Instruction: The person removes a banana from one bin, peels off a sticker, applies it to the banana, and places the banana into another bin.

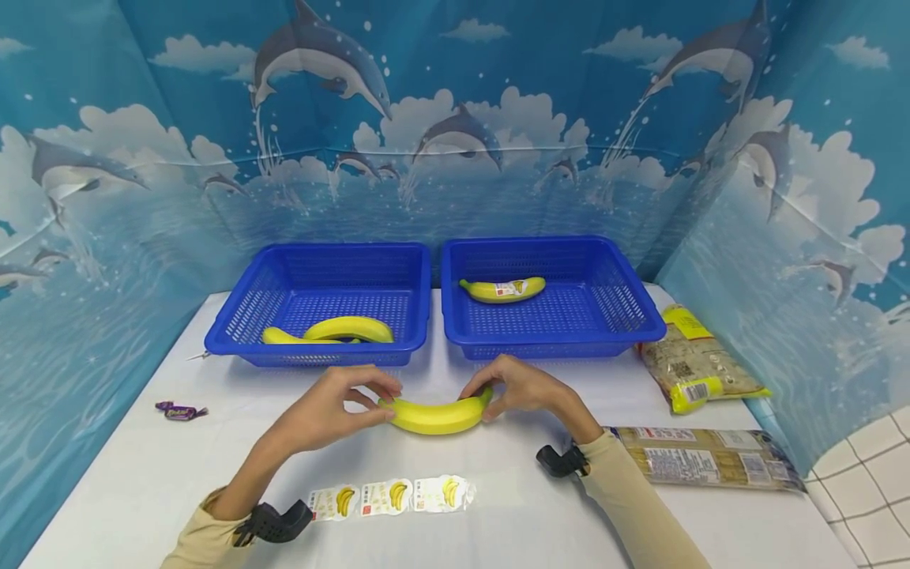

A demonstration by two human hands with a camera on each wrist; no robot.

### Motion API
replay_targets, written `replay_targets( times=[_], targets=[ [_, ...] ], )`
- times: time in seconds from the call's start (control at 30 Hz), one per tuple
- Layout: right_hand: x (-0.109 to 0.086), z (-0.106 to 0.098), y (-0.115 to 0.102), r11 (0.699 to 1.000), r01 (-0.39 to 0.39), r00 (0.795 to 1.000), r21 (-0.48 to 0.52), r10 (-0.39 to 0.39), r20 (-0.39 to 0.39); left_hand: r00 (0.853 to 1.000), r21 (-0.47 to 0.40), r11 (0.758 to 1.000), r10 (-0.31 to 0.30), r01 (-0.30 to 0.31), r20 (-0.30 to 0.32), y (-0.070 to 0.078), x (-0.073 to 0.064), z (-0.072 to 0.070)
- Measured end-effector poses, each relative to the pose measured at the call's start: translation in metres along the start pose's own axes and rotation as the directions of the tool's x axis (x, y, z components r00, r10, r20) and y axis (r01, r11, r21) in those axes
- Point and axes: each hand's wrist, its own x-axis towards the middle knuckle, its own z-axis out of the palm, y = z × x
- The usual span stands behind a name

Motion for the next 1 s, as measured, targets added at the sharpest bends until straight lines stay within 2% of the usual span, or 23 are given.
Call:
replay_targets(
  times=[0.1, 0.23, 0.33, 0.5, 0.6, 0.73, 1.0],
  targets=[
    [0.0, 0.0, 0.0, 1.0, -0.003, 1.0, -0.01, 0.003, -0.004, 0.998, -0.003, 1.0, 0.004, -0.004, 0.059, -0.004, 0.0, 0.013],
    [0.0, -0.001, 0.0, 1.0, 0.007, 1.0, -0.015, -0.007, -0.005, 0.994, 0.009, 1.0, 0.002, -0.003, 0.106, -0.006, -0.002, 0.029],
    [-0.001, 0.0, 0.0, 1.0, 0.016, 1.0, -0.008, -0.017, -0.005, 0.989, 0.041, 0.998, -0.045, 0.039, 0.141, -0.003, -0.005, 0.039],
    [-0.001, 0.0, 0.0, 1.0, 0.02, 1.0, 0.002, -0.02, -0.004, 0.971, 0.127, 0.986, -0.134, 0.11, 0.198, 0.004, -0.012, 0.053],
    [-0.002, 0.0, 0.001, 1.0, 0.023, 1.0, 0.001, -0.023, -0.006, 0.967, 0.216, 0.97, -0.158, 0.114, 0.201, 0.007, -0.017, 0.061],
    [-0.002, -0.001, 0.0, 1.0, 0.024, 1.0, -0.002, -0.024, -0.006, 0.971, 0.351, 0.931, -0.167, 0.099, 0.17, 0.01, -0.023, 0.071],
    [-0.001, -0.001, 0.001, 0.999, 0.024, 1.0, 0.039, -0.024, -0.008, 0.982, 0.427, 0.903, -0.126, 0.054, 0.143, 0.006, -0.021, 0.083]
  ],
)
